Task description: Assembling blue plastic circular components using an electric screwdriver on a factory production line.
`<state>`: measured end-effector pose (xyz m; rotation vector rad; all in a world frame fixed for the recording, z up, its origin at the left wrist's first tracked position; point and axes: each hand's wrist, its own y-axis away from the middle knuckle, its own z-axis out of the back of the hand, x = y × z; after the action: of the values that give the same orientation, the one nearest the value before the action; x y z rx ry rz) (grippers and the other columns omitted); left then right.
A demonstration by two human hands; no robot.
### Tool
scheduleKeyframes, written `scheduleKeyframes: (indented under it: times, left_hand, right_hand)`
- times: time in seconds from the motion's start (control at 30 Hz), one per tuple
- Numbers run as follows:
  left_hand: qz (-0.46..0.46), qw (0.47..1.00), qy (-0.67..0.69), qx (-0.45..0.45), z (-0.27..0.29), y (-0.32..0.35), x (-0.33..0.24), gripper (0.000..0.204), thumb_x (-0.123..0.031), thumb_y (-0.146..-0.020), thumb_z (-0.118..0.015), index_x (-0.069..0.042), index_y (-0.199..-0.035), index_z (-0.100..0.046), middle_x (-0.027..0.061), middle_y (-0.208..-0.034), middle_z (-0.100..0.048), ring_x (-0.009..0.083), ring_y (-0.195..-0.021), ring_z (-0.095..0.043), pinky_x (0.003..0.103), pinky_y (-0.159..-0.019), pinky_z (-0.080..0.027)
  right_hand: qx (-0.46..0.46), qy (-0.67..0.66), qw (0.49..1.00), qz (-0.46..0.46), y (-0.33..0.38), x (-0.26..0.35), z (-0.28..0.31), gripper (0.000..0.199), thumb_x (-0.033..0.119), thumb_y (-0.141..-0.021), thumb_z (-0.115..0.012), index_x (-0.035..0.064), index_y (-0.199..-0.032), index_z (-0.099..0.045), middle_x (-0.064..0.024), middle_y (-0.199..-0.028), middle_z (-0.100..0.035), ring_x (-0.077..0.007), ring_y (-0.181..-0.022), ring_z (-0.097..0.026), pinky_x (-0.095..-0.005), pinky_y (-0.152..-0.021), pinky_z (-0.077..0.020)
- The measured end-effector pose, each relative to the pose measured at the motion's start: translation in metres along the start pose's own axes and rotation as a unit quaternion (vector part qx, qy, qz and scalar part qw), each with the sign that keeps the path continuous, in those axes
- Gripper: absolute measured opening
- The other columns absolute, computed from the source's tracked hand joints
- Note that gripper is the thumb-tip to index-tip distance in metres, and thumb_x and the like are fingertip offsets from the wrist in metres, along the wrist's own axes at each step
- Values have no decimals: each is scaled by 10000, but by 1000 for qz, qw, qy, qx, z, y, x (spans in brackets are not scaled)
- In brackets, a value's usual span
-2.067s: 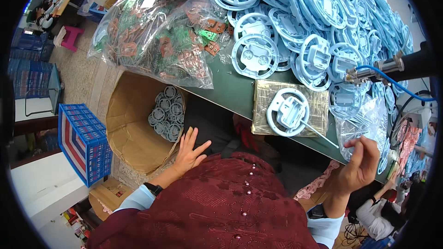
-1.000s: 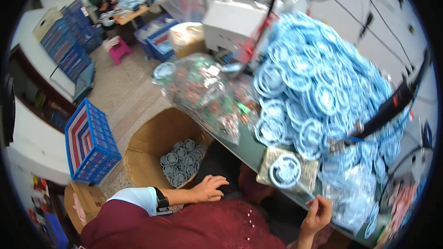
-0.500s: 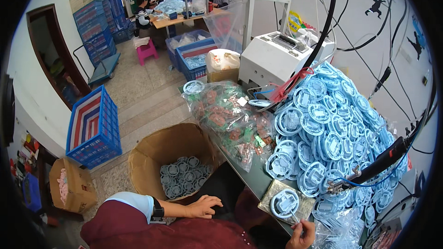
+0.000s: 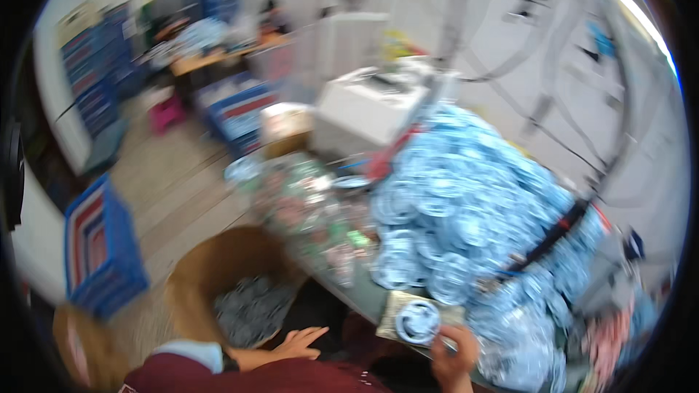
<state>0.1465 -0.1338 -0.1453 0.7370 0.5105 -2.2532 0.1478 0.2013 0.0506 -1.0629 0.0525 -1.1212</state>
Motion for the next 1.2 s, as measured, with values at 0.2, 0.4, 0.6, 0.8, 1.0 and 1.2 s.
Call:
scheduleKeyframes:
  times: [0.2, 0.4, 0.6, 0.8, 1.0, 1.2]
  left_hand:
    - [-165, 985, -46, -38, -67, -42, 131, 323, -233, -804, -695, -58, -1043, -566, 161, -1207, -574, 300, -1055, -591, 364, -904, -437]
    - [-335, 938, -30, 79, -114, -117, 206, 272, -221, -826, -682, -61, -1027, -595, 145, -1139, -604, 276, -997, -610, 351, -864, -458]
    - [-346, 933, -50, 88, -135, -119, 263, 224, -208, -848, -670, -63, -1012, -623, 129, -1072, -635, 251, -940, -630, 338, -824, -479]
    - [-324, 939, -90, 77, -117, -111, 304, 181, -196, -870, -657, -66, -997, -651, 113, -1004, -665, 227, -883, -650, 326, -783, -500]
    - [-289, 947, -132, 59, -77, -90, 333, 149, -183, -892, -645, -69, -981, -679, 96, -936, -695, 203, -826, -670, 313, -743, -521]
    - [-252, 953, -157, 55, 20, -122, 210, 135, -173, -911, -634, -71, -968, -703, 83, -879, -720, 183, -779, -687, 303, -709, -538]
  right_hand:
    - [104, -139, 983, 53, -49, 13, -51, 191, 16, -791, -653, 30, -970, -586, -107, -812, -573, -289, -728, -609, -376, -615, -476]
    - [41, -18, 998, 42, -34, 11, 4, 108, 82, -851, -610, 51, -928, -540, -98, -804, -497, -296, -710, -575, -391, -592, -457]
    - [29, 22, 999, -17, 9, 4, 27, 135, 101, -853, -607, 54, -959, -538, -101, -845, -517, -296, -747, -574, -392, -595, -456]
    - [21, 21, 998, -60, 33, -2, 24, 115, 72, -866, -606, 43, -967, -560, -96, -837, -535, -291, -724, -584, -371, -610, -464]
    - [3, -19, 996, -86, 43, -2, 26, 112, 82, -867, -595, 37, -963, -557, -116, -840, -536, -325, -747, -578, -406, -638, -474]
    - [-22, -4, 992, -124, 53, 0, 36, 114, 76, -867, -598, 25, -960, -559, -122, -823, -558, -329, -746, -588, -397, -650, -481]
